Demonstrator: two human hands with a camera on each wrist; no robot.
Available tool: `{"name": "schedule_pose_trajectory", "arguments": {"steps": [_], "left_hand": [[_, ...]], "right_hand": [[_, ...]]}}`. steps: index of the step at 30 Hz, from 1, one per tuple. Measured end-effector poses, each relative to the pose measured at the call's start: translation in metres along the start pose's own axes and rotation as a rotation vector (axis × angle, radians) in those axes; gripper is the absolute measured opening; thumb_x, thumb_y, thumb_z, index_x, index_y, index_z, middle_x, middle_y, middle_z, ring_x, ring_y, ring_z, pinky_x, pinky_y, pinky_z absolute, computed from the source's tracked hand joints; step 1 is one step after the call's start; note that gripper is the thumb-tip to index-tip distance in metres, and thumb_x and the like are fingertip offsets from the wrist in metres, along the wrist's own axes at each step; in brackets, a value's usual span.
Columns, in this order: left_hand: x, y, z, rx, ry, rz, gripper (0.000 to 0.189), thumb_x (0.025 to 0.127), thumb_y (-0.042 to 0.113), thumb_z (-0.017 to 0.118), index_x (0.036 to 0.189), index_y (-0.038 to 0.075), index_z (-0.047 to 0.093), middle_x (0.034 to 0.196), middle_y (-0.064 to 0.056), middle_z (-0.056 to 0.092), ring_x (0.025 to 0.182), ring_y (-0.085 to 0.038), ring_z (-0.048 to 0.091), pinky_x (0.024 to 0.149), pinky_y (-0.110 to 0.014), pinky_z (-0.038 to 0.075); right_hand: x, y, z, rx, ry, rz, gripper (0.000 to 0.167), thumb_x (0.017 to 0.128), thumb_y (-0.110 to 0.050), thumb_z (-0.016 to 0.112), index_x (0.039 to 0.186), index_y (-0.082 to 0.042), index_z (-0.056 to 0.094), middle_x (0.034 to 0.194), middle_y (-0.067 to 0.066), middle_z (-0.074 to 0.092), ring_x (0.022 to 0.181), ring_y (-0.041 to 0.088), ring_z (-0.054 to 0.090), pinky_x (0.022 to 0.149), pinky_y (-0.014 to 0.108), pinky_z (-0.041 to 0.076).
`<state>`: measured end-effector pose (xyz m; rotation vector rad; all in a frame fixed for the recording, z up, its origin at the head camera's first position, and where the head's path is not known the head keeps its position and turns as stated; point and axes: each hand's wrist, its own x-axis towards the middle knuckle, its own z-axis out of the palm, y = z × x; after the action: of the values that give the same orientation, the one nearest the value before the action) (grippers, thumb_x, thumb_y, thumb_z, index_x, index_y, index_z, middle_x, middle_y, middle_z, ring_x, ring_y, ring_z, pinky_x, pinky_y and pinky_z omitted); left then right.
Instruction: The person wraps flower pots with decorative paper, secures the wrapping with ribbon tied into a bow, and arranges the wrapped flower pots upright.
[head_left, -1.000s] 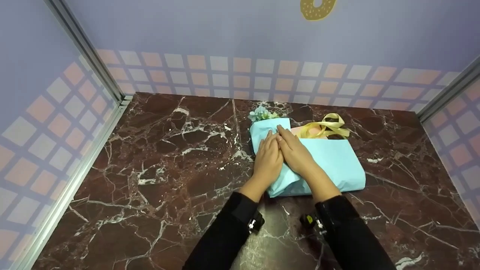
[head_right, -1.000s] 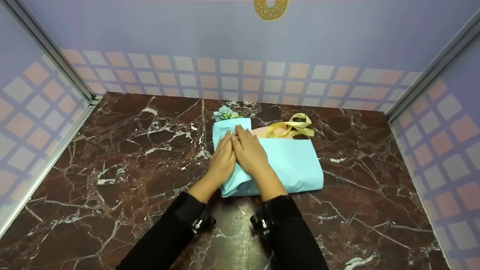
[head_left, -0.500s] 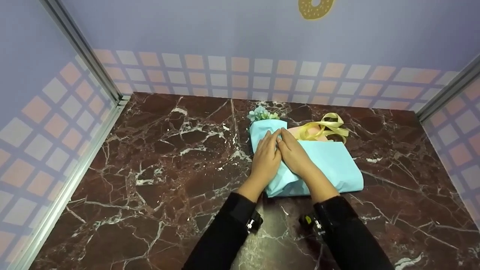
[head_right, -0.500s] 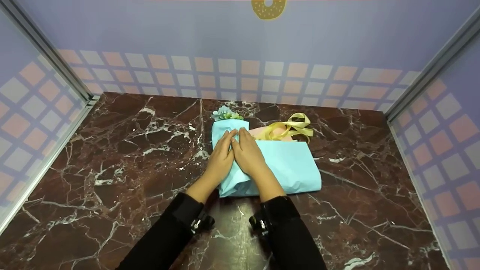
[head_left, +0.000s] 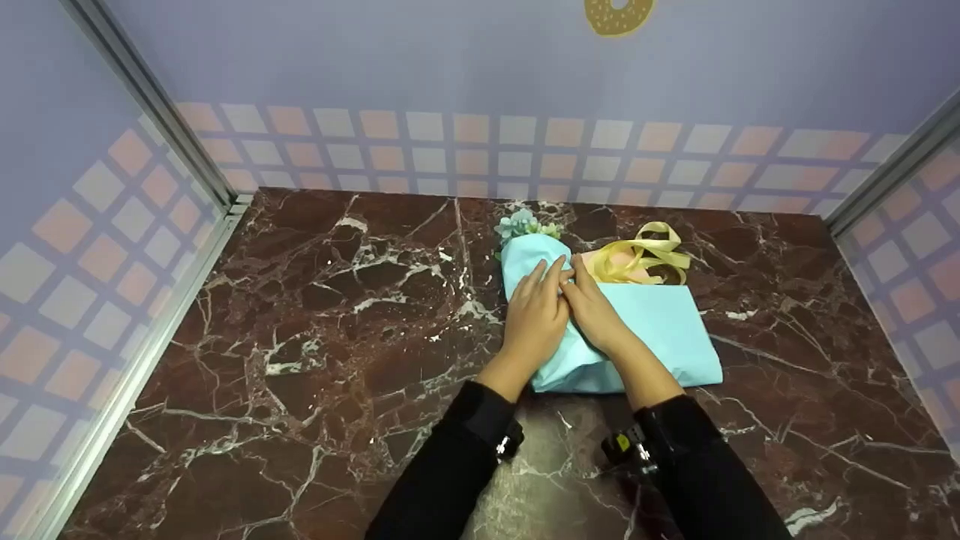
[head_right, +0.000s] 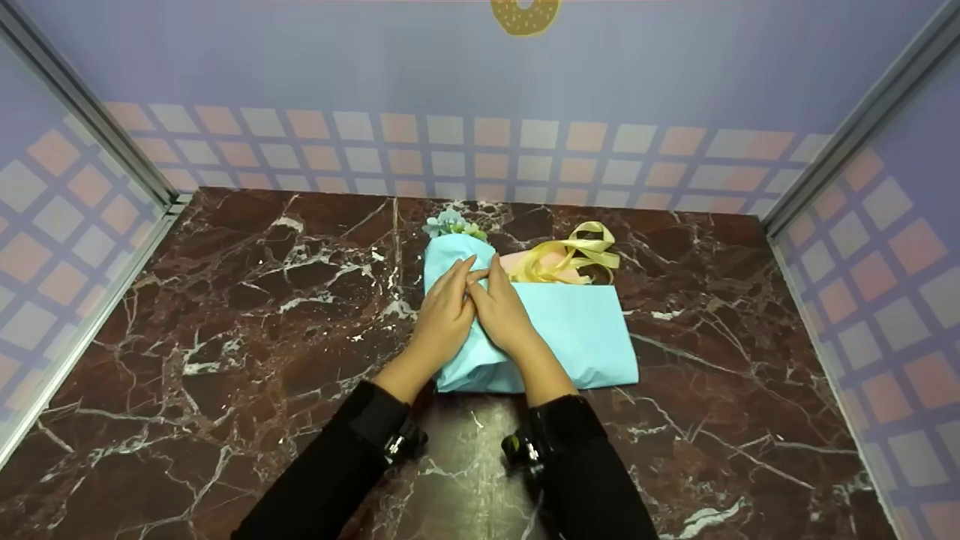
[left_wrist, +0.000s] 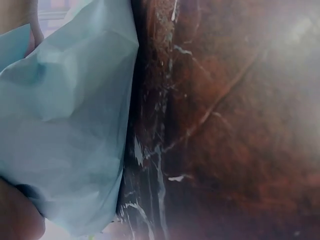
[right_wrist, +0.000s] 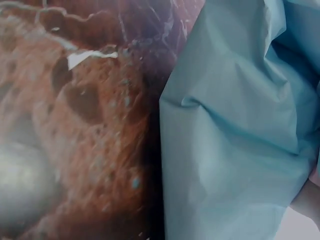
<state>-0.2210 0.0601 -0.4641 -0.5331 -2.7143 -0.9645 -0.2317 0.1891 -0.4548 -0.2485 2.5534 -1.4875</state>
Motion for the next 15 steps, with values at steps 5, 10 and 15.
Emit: {"name": "schedule_pose_trajectory", "arguments": {"steps": [5,10,15], "left_hand": [[0.002,0.004,0.003,0.106,-0.026,0.025,0.056,0.101,0.027,0.043,0.154,0.013,0.030,0.143,0.001,0.051,0.143,-0.020,0.028,0.116,-0.042,0.022],[0.002,0.004,0.003,0.134,-0.039,0.039,0.056,0.098,0.029,0.048,0.152,0.016,0.037,0.141,0.005,0.053,0.143,-0.022,0.028,0.116,-0.043,0.021],[0.002,0.005,0.000,0.139,-0.052,0.049,0.042,0.097,0.032,0.052,0.137,0.025,0.058,0.139,0.009,0.053,0.142,-0.025,0.030,0.116,-0.044,0.021]], "right_hand": [[-0.003,0.007,-0.006,0.040,-0.032,0.011,0.070,0.105,-0.046,0.024,0.156,-0.005,0.000,0.162,0.015,0.002,0.147,0.031,0.002,0.117,0.052,0.005],[-0.006,0.013,-0.013,-0.025,-0.069,-0.020,0.067,0.106,-0.046,0.023,0.156,-0.006,0.005,0.162,0.014,0.005,0.147,0.032,0.006,0.116,0.053,0.007],[-0.010,0.018,-0.025,-0.153,-0.096,-0.024,0.062,0.106,-0.044,0.027,0.157,-0.010,0.017,0.160,0.013,0.017,0.144,0.036,0.015,0.115,0.057,0.012]]}}
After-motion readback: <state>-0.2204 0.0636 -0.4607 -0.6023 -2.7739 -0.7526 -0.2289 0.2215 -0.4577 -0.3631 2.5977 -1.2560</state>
